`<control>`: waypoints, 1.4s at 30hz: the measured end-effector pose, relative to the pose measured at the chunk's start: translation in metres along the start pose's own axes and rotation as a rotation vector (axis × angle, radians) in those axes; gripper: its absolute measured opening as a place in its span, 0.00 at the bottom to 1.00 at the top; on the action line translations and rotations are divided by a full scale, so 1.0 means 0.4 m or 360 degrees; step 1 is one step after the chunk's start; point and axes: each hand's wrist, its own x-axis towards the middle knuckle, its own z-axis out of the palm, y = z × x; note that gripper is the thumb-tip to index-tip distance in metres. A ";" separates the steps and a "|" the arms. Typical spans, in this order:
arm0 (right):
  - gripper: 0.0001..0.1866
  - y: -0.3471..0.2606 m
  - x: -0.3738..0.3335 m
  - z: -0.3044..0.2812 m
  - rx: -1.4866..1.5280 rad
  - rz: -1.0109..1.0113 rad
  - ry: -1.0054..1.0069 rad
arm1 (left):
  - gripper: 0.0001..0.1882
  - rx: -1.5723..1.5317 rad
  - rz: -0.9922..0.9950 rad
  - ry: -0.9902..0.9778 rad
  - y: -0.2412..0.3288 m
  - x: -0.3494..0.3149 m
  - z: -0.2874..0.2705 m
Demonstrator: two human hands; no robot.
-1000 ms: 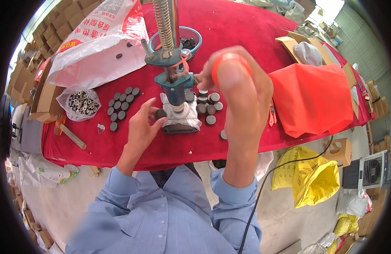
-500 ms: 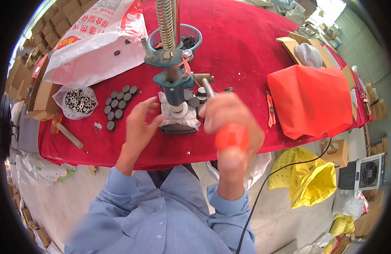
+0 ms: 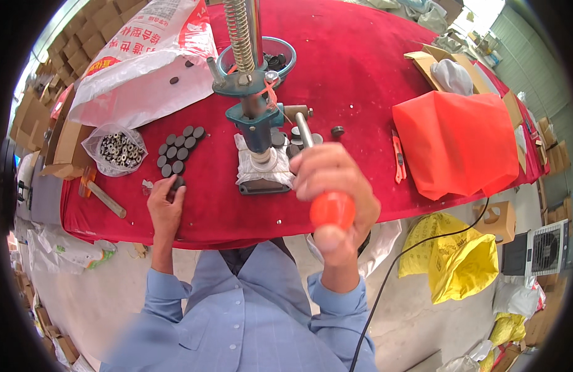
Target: The person arranges small cylindrical magnets on a red table, then uses a manual press to assemble them with metal rings. The person places each magnet under the press, operates the lever, and collects the assembled units.
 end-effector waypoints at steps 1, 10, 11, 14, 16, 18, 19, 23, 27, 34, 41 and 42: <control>0.33 -0.010 0.031 0.001 0.0006 0.0049 -0.0019 | 0.17 -0.0071 0.0031 -0.0023 0.037 0.008 0.022; 0.28 -0.020 0.268 0.030 -0.0076 0.0487 0.0131 | 0.27 -0.0450 0.0247 -0.0345 0.286 0.104 0.247; 0.28 -0.020 0.276 0.032 -0.0076 0.0486 0.0120 | 0.28 -0.0454 0.0258 -0.0351 0.290 0.108 0.262; 0.28 -0.019 0.264 0.036 -0.0093 0.0487 0.0181 | 0.30 -0.0385 0.0237 -0.0375 0.299 0.106 0.282; 0.29 -0.018 0.245 0.032 -0.0128 0.0488 0.0184 | 0.30 -0.0398 0.0203 -0.0379 0.301 0.109 0.273; 0.30 -0.013 0.207 0.027 -0.0089 0.0376 0.0141 | 0.30 -0.0391 0.0182 -0.0381 0.300 0.103 0.254; 0.31 -0.002 0.174 0.019 -0.0040 0.0265 0.0101 | 0.29 -0.0334 0.0225 -0.0360 0.292 0.102 0.242; 0.36 0.015 -0.006 0.006 0.0001 -0.0116 0.0013 | 0.22 0.0102 0.0327 -0.0168 0.167 0.107 0.150; 0.35 0.056 -0.184 0.010 -0.0069 -0.0017 0.0222 | 0.23 0.0730 0.0265 -0.0115 0.021 0.090 0.066; 0.34 0.035 -0.137 -0.018 -0.0012 -0.0040 -0.0035 | 0.21 0.0346 0.0135 -0.0181 -0.031 0.057 0.041; 0.31 0.047 -0.187 0.012 0.0085 -0.0054 0.0199 | 0.20 -0.0140 0.0140 -0.0109 0.081 0.048 0.075; 0.31 0.047 -0.177 0.010 0.0065 -0.0068 0.0164 | 0.20 -0.0134 0.0180 -0.0147 0.110 0.056 0.082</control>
